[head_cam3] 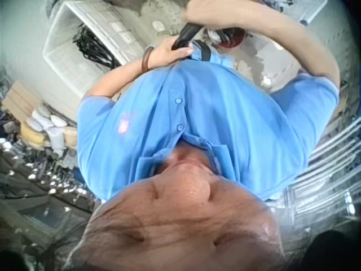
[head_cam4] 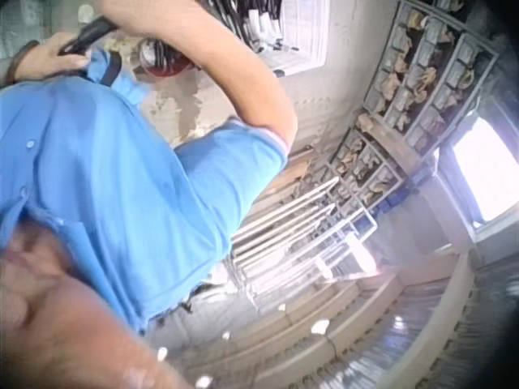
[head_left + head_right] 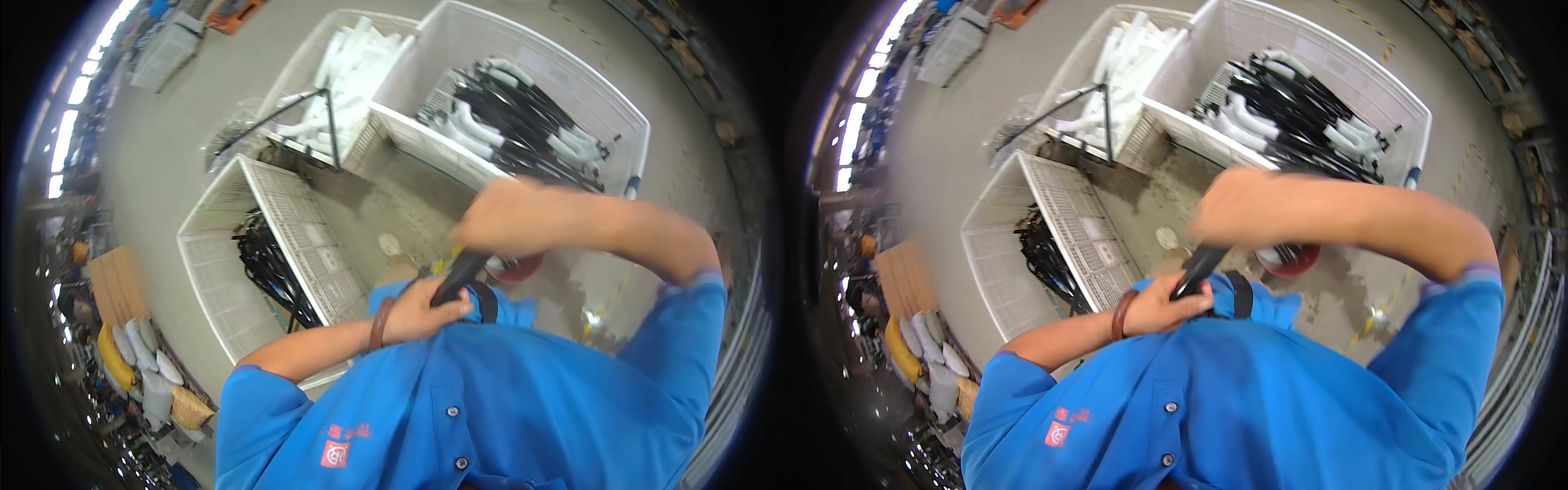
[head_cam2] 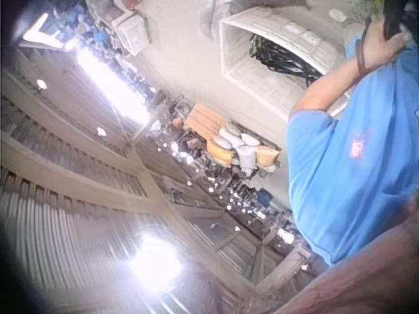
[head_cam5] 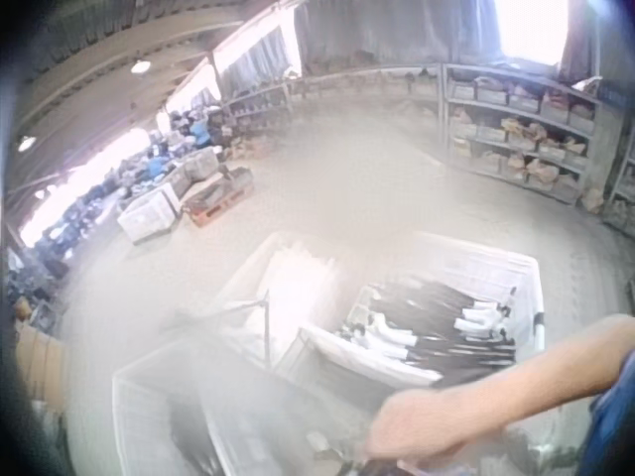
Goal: The person repeatedly picks black curved plastic pieces and white foam sleeves from bins, slides the sleeves onto the pieces, and places the assembled units into a white bin. The person also handles black gloves and a red bucket during the process.
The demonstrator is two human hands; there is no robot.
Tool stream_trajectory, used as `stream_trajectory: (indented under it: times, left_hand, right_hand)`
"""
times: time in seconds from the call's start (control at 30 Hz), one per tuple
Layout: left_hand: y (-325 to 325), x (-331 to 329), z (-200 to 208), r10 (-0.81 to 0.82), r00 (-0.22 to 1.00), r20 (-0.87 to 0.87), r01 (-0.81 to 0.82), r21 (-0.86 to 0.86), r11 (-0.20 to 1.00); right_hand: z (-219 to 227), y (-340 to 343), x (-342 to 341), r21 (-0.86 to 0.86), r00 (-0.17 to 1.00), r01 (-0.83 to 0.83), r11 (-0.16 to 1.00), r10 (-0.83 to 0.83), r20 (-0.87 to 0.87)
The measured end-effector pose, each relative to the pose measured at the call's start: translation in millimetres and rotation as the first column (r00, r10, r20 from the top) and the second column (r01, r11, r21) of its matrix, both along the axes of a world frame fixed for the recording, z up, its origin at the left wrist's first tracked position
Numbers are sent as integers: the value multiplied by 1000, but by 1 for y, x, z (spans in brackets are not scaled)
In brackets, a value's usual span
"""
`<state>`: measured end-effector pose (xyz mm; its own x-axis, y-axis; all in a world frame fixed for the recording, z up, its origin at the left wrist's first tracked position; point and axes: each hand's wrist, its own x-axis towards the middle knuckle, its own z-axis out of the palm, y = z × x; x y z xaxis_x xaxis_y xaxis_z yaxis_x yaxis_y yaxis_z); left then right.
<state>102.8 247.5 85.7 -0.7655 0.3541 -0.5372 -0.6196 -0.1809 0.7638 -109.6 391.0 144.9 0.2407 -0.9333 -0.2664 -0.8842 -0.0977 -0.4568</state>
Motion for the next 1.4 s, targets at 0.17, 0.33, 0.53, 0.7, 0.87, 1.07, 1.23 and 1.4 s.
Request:
stream_trajectory:
  times: [0.17, 0.33, 0.53, 0.7, 0.87, 1.07, 1.23, 1.4]
  left_hand:
    - [-91, -10, -29, 92, 978, 186, -127, 185, 974]
    - [-209, -26, -42, 226, 950, 217, -290, 342, 894]
    - [-288, -28, -56, 267, 959, 98, -280, 160, 947]
    - [-334, -27, -55, 303, 952, 32, -303, 1, 953]
    - [-380, -48, -63, 475, 877, 73, -478, 18, 878]
    - [-426, -88, -118, 626, 721, 296, -632, -90, 770]
    - [-440, -96, -180, 773, 337, 537, -809, -256, 530]
    - [-445, -92, -243, 884, 7, 468, -813, -511, 277]
  right_hand:
    - [-55, -128, 28, -149, 963, -209, 967, 177, -201]
    - [-68, -248, -21, -372, 904, -271, 888, 101, -416]
    - [-68, -357, -31, 61, 937, -237, 970, 244, -251]
    - [-71, -441, -52, 519, 936, -332, 788, 343, 78]
    - [-97, -498, -86, 59, 893, -449, 892, 450, -16]
    - [-199, -580, -153, -446, 801, -551, 706, 597, -46]
    - [-382, -594, -293, -303, 823, 363, 881, -151, 548]
    - [-608, -585, -426, 130, 889, 369, 920, -308, -339]
